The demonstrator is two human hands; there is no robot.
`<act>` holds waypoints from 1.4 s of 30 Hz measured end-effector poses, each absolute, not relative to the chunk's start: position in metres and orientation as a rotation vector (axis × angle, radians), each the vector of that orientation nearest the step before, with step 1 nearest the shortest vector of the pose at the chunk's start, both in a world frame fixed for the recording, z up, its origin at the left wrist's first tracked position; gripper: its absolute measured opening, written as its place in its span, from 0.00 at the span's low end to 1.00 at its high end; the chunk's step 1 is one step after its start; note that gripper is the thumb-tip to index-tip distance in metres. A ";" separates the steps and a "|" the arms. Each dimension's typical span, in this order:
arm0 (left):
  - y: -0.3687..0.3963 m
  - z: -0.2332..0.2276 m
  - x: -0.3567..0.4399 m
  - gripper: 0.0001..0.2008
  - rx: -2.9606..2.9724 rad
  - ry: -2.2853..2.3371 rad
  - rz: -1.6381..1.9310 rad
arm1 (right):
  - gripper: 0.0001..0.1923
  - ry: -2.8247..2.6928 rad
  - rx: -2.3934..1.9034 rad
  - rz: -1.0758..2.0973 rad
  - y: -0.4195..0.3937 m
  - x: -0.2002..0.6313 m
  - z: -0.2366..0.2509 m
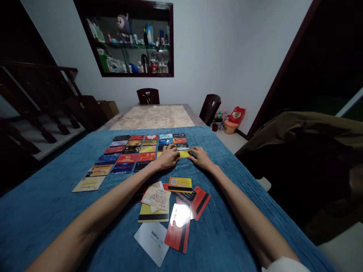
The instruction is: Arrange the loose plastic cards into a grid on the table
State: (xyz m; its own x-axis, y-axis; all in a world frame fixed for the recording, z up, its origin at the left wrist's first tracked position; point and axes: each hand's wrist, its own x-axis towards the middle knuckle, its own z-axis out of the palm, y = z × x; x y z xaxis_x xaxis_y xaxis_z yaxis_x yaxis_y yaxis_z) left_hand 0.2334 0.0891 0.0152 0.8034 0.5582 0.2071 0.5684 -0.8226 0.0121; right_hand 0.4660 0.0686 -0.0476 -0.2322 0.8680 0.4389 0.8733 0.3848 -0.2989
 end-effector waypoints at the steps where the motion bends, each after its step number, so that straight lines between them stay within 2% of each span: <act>1: 0.087 0.015 0.232 0.11 -2.934 -0.914 -0.324 | 0.17 -2.109 -1.489 -0.020 0.068 0.466 -0.047; 9: 0.068 0.019 0.213 0.10 -2.923 -0.871 -0.495 | 0.17 -2.073 -1.493 -0.074 0.051 0.460 -0.031; 23: 0.019 0.026 0.156 0.11 -2.979 -0.846 -0.572 | 0.09 -2.123 -1.354 -0.091 0.007 0.396 0.004; 32: -0.006 0.020 0.115 0.11 -3.011 -0.851 -0.692 | 0.10 -2.225 -1.149 -0.051 -0.028 0.356 0.005; 42: -0.030 0.016 0.084 0.11 -3.169 -0.843 -0.699 | 0.12 -2.387 -1.166 0.052 -0.068 0.337 0.006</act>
